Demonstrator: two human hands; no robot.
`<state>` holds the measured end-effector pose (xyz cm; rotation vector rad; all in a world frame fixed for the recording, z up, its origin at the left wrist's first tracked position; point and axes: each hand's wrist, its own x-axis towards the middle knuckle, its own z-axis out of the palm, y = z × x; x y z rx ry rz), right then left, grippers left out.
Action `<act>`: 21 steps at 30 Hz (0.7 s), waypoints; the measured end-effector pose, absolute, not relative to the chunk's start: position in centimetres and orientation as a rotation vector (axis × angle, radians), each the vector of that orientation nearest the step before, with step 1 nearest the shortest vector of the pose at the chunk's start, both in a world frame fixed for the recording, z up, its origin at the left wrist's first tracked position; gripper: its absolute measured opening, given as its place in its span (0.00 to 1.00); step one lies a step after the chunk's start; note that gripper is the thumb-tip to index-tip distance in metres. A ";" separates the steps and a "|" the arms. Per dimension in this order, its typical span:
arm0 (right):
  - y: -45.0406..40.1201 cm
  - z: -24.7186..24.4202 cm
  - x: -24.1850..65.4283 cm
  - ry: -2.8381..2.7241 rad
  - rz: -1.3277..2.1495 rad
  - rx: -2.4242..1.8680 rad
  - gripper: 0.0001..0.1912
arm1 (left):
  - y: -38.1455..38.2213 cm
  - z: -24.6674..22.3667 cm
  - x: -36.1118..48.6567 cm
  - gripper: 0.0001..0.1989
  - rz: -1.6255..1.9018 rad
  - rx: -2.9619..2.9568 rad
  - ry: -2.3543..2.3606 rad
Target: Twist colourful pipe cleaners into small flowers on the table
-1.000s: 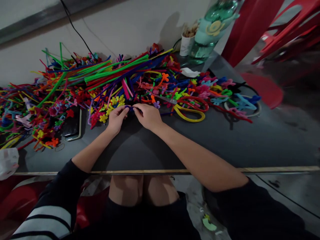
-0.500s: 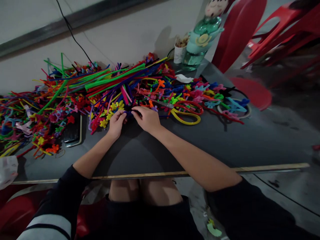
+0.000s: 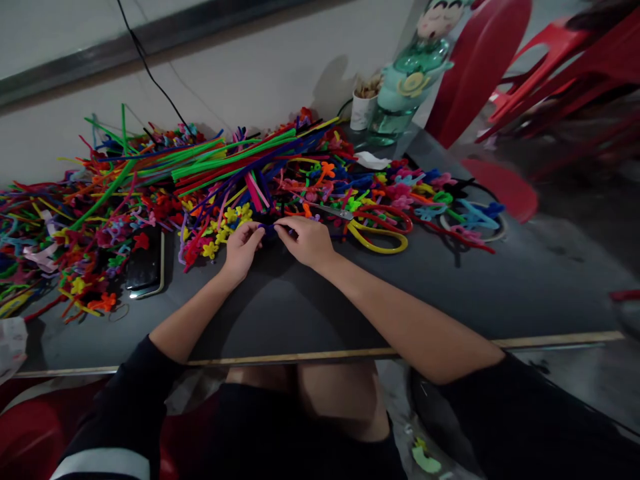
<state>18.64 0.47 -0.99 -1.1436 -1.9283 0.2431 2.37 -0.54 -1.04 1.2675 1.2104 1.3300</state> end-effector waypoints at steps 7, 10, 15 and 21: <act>0.6 -1.0 18.4 -1.926 0.276 -1.109 0.13 | -0.7 -1.2 2.0 0.06 1.307 1.273 1.223; 0.6 -1.1 18.3 -1.940 0.274 -1.079 0.12 | -0.7 -1.3 1.8 0.08 1.301 1.255 1.197; 1.0 -1.2 18.9 -1.930 0.244 -1.095 0.14 | -1.0 -1.1 1.9 0.09 1.269 1.280 1.183; 1.7 -0.8 20.2 -1.897 0.182 -1.129 0.16 | -1.1 -0.9 2.0 0.06 1.333 1.305 1.178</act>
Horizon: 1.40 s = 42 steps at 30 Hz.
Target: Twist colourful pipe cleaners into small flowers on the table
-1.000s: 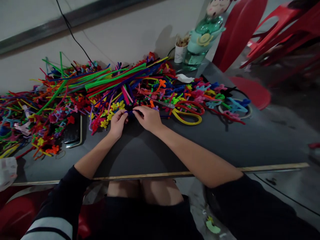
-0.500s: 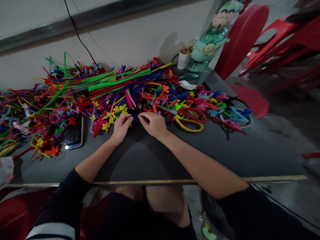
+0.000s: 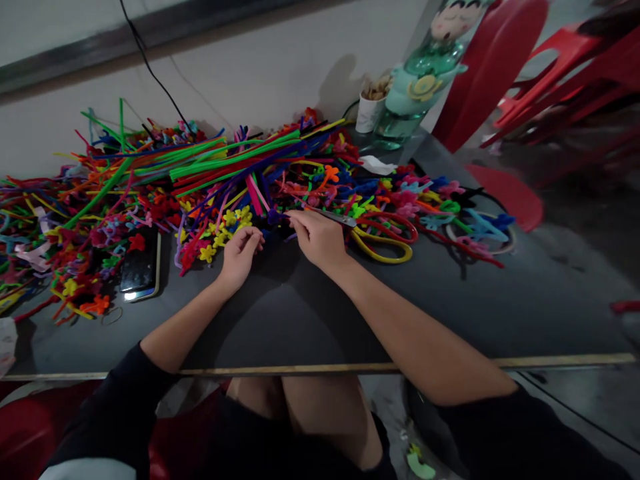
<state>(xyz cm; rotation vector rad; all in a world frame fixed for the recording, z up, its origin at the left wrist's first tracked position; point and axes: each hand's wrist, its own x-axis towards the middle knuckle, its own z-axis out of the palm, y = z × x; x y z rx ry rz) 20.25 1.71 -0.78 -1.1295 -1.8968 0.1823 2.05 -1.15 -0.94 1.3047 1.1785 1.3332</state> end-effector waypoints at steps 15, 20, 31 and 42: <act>0.2 -0.8 18.4 -2.032 0.299 -1.015 0.14 | -1.4 -0.8 1.1 0.12 1.326 1.356 1.348; 0.7 -0.8 18.8 -1.881 0.270 -1.157 0.13 | -1.6 -0.4 1.1 0.12 1.283 1.332 1.329; 0.4 -0.4 17.5 -1.665 0.595 -1.066 0.11 | -1.2 -0.9 1.4 0.07 1.181 1.391 1.131; 0.4 -1.0 17.6 -1.921 0.433 -0.808 0.12 | -1.4 -0.7 1.9 0.10 1.288 1.245 1.188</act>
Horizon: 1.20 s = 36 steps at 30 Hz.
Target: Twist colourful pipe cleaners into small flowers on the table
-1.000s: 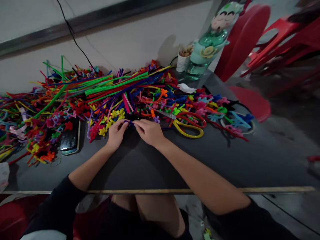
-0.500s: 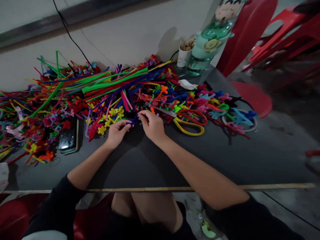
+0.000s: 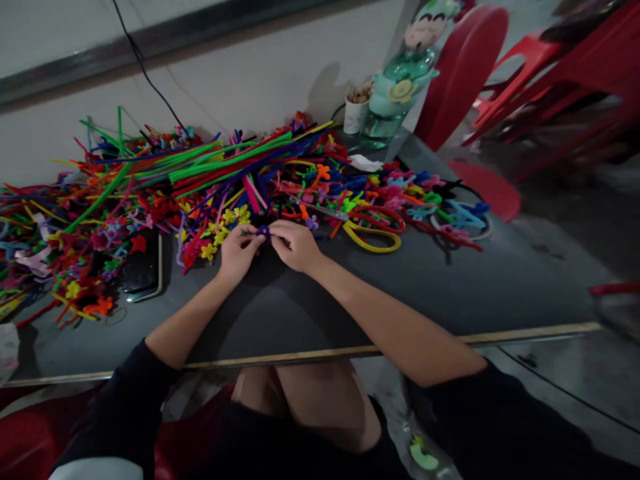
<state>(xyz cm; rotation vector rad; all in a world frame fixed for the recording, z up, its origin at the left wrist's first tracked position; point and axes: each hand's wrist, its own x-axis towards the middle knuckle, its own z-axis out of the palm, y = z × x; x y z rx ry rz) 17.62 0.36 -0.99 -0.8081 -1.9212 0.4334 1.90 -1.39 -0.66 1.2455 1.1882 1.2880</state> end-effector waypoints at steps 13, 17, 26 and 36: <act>1.2 -0.6 18.3 -1.965 0.621 -0.883 0.14 | -0.6 -0.6 -0.3 0.12 1.205 2.002 1.311; 0.5 0.0 18.3 -1.979 0.827 -0.848 0.13 | -0.8 0.2 -1.7 0.15 1.134 2.600 1.167; 0.8 0.6 18.7 -2.061 1.178 -0.752 0.14 | -0.6 0.8 -2.9 0.13 0.939 2.812 1.064; 1.6 -0.1 19.0 -2.088 1.238 -0.757 0.17 | -1.3 2.0 -3.1 0.14 0.811 2.947 0.957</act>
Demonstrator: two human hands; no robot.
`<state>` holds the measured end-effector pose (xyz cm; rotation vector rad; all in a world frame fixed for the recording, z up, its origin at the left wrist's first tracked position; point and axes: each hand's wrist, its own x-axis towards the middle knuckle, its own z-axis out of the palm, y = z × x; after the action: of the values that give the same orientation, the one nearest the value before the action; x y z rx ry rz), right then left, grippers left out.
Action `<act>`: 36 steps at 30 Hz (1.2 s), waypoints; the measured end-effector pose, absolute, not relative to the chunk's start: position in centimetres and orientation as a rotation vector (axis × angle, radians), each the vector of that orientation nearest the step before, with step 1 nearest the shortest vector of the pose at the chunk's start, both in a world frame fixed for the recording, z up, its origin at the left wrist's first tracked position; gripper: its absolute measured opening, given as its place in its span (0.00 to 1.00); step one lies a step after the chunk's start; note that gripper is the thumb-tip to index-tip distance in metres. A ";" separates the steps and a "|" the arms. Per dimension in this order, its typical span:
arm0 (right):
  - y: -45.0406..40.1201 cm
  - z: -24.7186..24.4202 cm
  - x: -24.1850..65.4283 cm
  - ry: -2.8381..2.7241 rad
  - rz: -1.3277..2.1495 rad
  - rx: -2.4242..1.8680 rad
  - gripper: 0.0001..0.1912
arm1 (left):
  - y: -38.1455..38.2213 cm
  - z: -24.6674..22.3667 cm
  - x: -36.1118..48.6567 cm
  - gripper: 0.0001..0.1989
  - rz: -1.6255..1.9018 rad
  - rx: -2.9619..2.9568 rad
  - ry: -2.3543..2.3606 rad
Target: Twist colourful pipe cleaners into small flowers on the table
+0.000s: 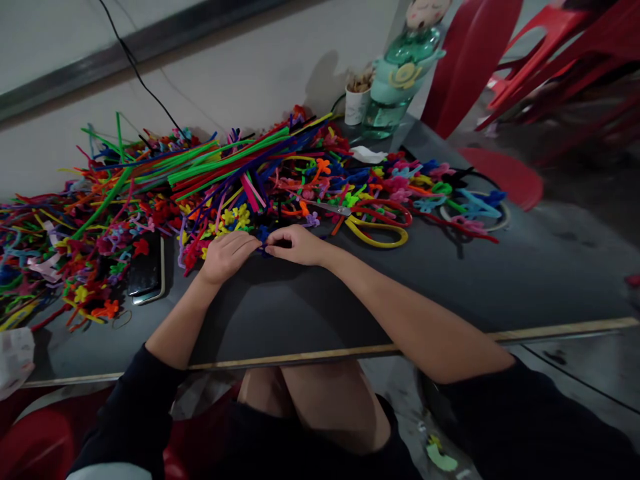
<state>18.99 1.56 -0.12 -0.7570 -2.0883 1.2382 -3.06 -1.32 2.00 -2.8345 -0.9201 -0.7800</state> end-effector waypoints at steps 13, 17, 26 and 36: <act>1.9 0.1 19.3 -2.028 1.322 -0.791 0.17 | -1.4 2.3 -2.7 0.16 -0.641 -2.825 -0.905; 1.7 0.2 19.4 -2.102 1.179 -0.812 0.15 | -1.5 2.5 -2.1 0.16 -0.529 -2.805 -0.873; 0.6 0.4 19.1 -2.295 0.402 -0.933 0.10 | -1.8 1.4 -0.7 0.13 -0.610 -2.759 -1.154; -1.0 1.6 18.3 -2.217 -0.057 -1.013 0.13 | -2.4 0.7 1.2 0.16 -2.115 -2.684 -2.363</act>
<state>18.31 -0.98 1.63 -1.0131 -2.2166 -0.0569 1.22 -2.36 0.71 -2.6837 -2.3631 -2.1148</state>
